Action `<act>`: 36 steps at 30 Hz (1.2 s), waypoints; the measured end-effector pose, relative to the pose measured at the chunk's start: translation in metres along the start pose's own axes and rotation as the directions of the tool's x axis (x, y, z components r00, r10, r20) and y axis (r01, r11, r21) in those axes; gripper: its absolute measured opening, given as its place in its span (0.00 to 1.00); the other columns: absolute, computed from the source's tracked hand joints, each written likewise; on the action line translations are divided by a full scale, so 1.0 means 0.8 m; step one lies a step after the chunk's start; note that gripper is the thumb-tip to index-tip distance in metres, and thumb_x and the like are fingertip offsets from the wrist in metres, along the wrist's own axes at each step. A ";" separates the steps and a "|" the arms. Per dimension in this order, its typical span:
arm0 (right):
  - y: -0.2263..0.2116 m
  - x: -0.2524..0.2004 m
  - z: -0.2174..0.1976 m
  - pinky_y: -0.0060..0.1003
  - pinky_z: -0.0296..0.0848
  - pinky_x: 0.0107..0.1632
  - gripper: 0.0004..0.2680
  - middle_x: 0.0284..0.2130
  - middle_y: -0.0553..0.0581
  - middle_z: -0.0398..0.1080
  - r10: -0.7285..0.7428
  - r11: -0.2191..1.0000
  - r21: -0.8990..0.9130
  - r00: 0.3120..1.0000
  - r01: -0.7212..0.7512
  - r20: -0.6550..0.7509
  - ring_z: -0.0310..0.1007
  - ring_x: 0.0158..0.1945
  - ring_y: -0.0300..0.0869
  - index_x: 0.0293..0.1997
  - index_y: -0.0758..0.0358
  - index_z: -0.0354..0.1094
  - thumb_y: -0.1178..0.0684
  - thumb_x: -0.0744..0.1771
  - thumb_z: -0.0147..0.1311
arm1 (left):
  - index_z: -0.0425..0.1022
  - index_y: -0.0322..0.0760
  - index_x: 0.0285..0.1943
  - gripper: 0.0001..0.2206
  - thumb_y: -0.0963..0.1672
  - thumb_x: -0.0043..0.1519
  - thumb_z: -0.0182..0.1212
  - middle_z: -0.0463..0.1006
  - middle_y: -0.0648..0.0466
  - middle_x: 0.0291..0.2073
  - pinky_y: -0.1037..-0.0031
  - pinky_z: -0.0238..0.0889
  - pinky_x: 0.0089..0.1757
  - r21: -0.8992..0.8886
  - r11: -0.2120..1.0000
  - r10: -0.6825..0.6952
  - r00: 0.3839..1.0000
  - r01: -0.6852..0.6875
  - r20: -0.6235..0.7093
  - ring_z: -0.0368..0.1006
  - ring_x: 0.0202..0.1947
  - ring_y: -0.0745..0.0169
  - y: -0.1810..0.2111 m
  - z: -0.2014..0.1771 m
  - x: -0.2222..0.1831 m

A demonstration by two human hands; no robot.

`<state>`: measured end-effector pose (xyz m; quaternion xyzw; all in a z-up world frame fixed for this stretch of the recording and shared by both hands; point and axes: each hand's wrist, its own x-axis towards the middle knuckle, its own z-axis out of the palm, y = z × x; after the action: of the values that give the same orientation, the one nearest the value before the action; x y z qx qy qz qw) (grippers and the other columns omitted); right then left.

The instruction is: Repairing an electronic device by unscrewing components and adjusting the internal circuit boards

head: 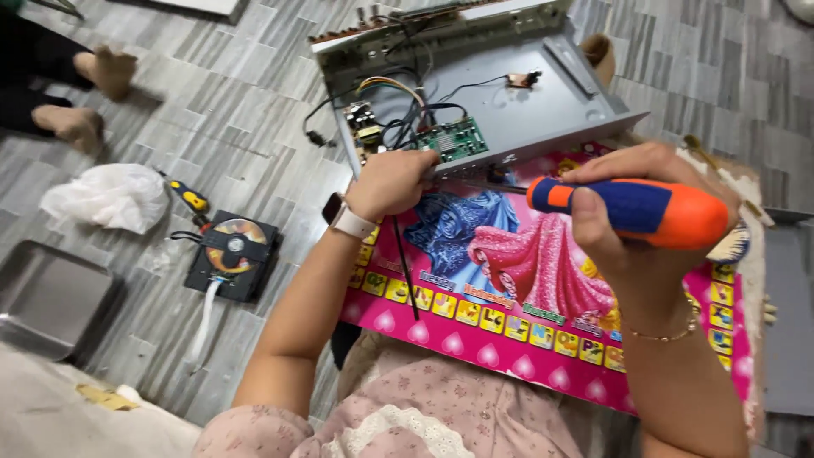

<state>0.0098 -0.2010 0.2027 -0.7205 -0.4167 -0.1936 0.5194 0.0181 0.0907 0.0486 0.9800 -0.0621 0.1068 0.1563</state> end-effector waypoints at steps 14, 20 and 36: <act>0.010 -0.004 0.010 0.35 0.70 0.42 0.06 0.33 0.63 0.73 -0.043 0.999 -0.002 0.999 0.043 -0.015 0.68 0.31 0.43 0.39 0.74 0.68 0.59 0.64 0.57 | 0.75 0.39 0.45 0.10 0.43 0.55 0.61 0.83 0.48 0.35 0.55 0.68 0.33 0.006 1.000 0.019 0.999 -0.019 -0.039 0.77 0.32 0.39 0.007 -0.005 -0.010; -0.013 0.046 0.034 0.35 0.65 0.35 0.09 0.28 0.56 0.71 -0.202 0.969 -0.101 0.960 0.225 0.194 0.64 0.27 0.42 0.36 0.69 0.70 0.61 0.62 0.71 | 0.74 0.39 0.45 0.11 0.43 0.55 0.60 0.83 0.49 0.35 0.55 0.68 0.32 0.011 1.000 0.027 0.998 -0.026 -0.051 0.77 0.32 0.40 0.009 -0.006 -0.010; 0.081 0.097 0.036 0.28 0.80 0.24 0.07 0.28 0.57 0.73 0.369 0.910 0.150 0.921 -0.386 0.129 0.76 0.22 0.39 0.41 0.67 0.66 0.56 0.74 0.56 | 0.75 0.37 0.46 0.09 0.43 0.58 0.60 0.82 0.47 0.34 0.56 0.68 0.32 0.015 0.999 0.049 0.995 -0.047 -0.086 0.77 0.31 0.40 0.016 -0.015 -0.016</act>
<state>0.1018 -0.1509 0.2086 -0.7483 -0.3096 -0.0173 0.5864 0.0016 0.0839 0.0604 0.9737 -0.0781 0.1530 0.1496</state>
